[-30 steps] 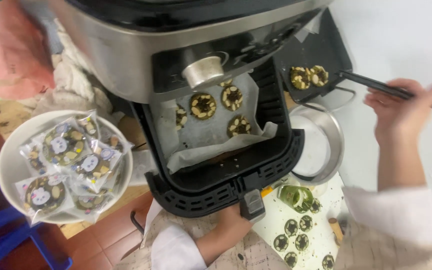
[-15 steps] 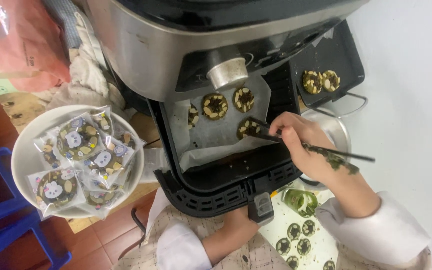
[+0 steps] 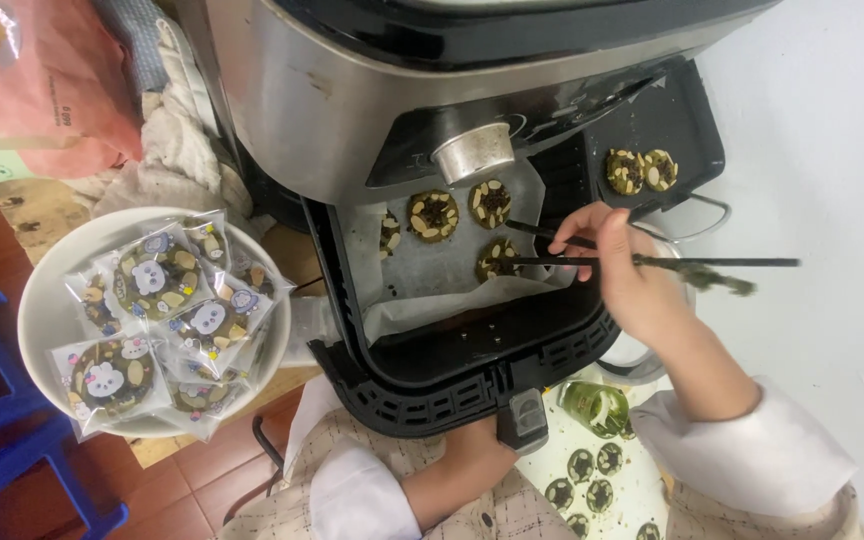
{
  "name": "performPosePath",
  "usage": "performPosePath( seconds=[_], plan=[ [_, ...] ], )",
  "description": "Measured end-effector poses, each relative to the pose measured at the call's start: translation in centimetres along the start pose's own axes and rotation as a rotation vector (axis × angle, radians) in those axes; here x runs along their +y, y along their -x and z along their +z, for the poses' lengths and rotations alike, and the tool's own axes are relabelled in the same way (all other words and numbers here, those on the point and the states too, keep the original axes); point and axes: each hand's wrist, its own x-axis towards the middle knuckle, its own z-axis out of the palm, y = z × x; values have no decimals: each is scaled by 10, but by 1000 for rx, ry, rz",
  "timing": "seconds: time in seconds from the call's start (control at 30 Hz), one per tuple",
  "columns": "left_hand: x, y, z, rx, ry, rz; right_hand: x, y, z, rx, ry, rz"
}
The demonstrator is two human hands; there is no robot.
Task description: Prepare and bake decorative pastries using an air fryer.
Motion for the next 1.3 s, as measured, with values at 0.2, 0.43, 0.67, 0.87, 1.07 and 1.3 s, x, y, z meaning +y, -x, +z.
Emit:
performPosePath(
  seconds=[0.2,0.43,0.67,0.87,1.07,1.3],
  plan=[
    [3,-1,-1,-59,77,-89,4,-1,14,40,126,126],
    [16,-7,-7,-9,130,-105,17,-7,2,-11,45,217],
    [-13,6,11,-124,76,-134,22,-4,0,-127,-127,204],
    [-3,1,7,-165,153,-246,16,-5,11,-35,-134,216],
    [1,2,6,-105,111,-181,20,-14,20,-40,-279,331],
    [0,2,7,-53,132,-130,22,-15,43,-201,-523,321]
  ],
)
